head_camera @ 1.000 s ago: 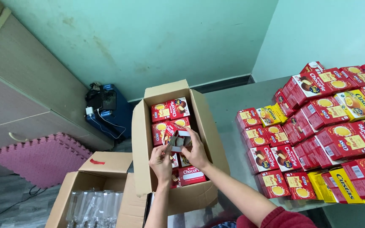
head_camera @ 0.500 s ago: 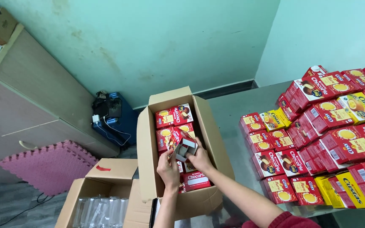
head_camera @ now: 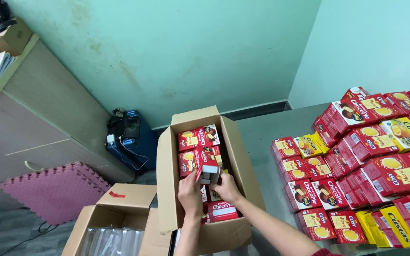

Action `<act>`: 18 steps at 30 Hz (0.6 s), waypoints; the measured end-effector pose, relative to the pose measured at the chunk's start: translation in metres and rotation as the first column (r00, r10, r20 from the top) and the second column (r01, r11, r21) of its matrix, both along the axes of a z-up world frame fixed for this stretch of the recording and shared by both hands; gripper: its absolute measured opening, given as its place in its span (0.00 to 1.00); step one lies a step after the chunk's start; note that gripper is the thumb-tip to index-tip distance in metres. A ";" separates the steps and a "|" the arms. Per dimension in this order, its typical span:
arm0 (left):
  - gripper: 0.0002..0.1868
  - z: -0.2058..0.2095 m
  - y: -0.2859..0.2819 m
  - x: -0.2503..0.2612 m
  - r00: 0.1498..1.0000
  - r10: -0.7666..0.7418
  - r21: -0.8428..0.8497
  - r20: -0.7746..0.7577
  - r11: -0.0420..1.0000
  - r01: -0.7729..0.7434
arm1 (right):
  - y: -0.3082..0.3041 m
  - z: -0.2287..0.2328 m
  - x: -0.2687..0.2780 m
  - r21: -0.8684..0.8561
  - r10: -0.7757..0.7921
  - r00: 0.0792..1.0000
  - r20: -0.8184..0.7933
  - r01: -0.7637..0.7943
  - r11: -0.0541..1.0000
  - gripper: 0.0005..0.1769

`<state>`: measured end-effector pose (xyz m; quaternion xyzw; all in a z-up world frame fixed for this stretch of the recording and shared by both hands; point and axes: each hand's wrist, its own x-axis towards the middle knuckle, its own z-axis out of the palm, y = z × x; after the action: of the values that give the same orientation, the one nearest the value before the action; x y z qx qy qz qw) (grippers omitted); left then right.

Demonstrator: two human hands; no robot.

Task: Organizing and packing various snack boxes into a larger cardboard box for storage or shipping.

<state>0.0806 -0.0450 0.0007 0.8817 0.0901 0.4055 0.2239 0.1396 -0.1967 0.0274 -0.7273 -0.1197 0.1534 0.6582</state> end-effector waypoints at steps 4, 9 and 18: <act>0.17 0.017 -0.013 -0.002 0.982 0.105 0.342 0.158 0.927 -0.154 | -0.006 0.011 -0.002 0.128 0.055 0.998 0.035 -0.059 0.990 0.26; 0.16 0.017 -0.014 -0.008 0.978 0.108 0.342 0.177 0.925 -0.164 | -0.010 0.027 -0.003 0.171 -0.072 0.979 -0.189 0.105 0.980 0.24; 0.18 0.005 -0.020 -0.003 0.972 0.128 0.377 0.195 0.905 -0.195 | -0.003 0.006 0.010 0.116 -0.191 0.980 0.054 0.184 0.976 0.38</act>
<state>0.0779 -0.0646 0.0058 0.8613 0.0607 0.5043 0.0144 0.1497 -0.1996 0.0330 -0.7022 -0.0802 0.0601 0.7049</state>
